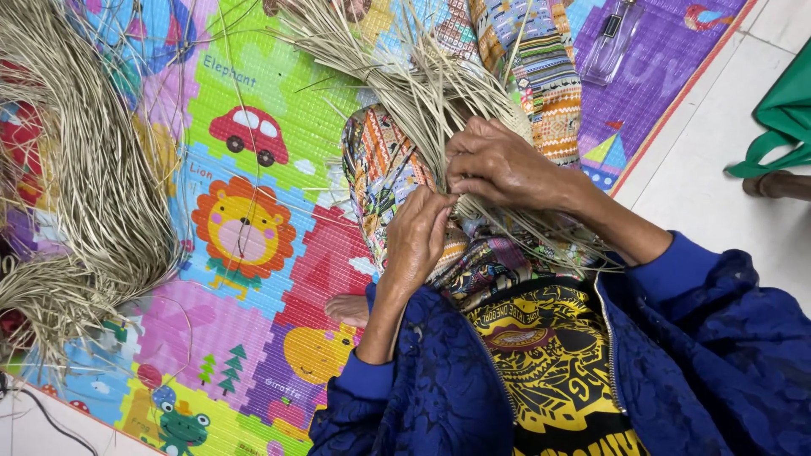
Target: Weaving and braiding dried straw strands to create a handcrafted object
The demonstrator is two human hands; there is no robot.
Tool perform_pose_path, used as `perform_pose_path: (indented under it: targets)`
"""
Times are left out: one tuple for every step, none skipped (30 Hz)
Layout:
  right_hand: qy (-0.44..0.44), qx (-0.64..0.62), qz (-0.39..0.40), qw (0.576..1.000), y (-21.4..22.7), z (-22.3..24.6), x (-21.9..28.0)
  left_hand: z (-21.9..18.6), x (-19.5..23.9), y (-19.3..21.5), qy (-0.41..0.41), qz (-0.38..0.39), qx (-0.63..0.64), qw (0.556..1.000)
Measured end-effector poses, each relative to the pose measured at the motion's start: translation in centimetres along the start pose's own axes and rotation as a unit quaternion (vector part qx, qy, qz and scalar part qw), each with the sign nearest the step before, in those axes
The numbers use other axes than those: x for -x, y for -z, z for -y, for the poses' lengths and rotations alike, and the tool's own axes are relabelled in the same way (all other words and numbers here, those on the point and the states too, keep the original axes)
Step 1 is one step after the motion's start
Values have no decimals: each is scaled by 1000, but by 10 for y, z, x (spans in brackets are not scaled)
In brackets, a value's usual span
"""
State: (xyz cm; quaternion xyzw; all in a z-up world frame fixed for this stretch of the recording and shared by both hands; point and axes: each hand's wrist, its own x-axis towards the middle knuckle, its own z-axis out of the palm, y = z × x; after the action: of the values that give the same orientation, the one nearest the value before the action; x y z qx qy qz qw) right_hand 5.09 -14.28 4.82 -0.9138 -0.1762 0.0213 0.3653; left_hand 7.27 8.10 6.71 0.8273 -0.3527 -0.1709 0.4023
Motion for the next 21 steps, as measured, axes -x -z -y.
perform_pose_path:
  targets:
    - [0, 0, 1, 1000, 0, 1, 0, -1, 0, 1, 1, 0, 0, 1000]
    - [-1, -15, -12, 1000, 0, 1, -1, -2, -1, 3, 0, 2, 4, 1000]
    - [-3, -29, -24, 999, 0, 2, -2, -2, -1, 5, -2, 5, 8, 1000]
    - [-3, -30, -24, 999, -1, 1, -1, -3, -2, 6, -1, 5, 8, 1000]
    - [-7, -48, -34, 998, -2, 0, -1, -4, -3, 6, -5, 4, 2, 1000]
    - [-10, -64, -46, 997, -3, 0, 0, -4, -4, 7, -11, 2, -5, 1000]
    - [-9, -65, -45, 997, -3, 7, 2, -4, -2, 8, -10, 2, -6, 1000]
    - [-17, -90, -76, 993, -2, 12, 4, -4, -3, 9, -14, 3, -7, 1000]
    - [-24, -115, -107, 987, 0, 18, 6, -4, -4, 10, -19, 4, -8, 1000]
    - [-24, -115, -108, 987, 3, 24, 11, 2, -3, 7, -19, 5, -9, 1000]
    - [-20, -78, -128, 988, 6, 31, 16, 10, -2, 3, -15, 2, -5, 1000]
    - [-15, -43, -147, 988, 8, 38, 21, 17, 0, -1, -9, -1, -1, 1000]
    - [-15, -44, -147, 988, 3, 39, 30, 19, 0, -3, -8, 0, -2, 1000]
    - [16, 8, -151, 988, -1, 40, 39, 21, 1, -5, 2, -6, 19, 1000]
    - [46, 60, -155, 985, -5, 42, 48, 23, 1, -8, 12, -13, 39, 999]
    - [48, 62, -155, 985, -6, 46, 53, 25, 1, -10, 11, -14, 40, 999]
    - [55, 81, -129, 987, -8, 51, 57, 27, 1, -12, 19, -16, 72, 997]
    - [61, 98, -101, 988, -11, 57, 62, 28, 4, -14, 29, -17, 103, 994]
    - [61, 97, -101, 988, -10, 56, 63, 28, 3, -15, 30, -17, 103, 994]
    - [59, 107, -77, 989, -10, 54, 63, 28, 3, -15, 35, -19, 122, 992]
    - [57, 117, -54, 990, -9, 53, 62, 27, 3, -14, 40, -21, 142, 989]
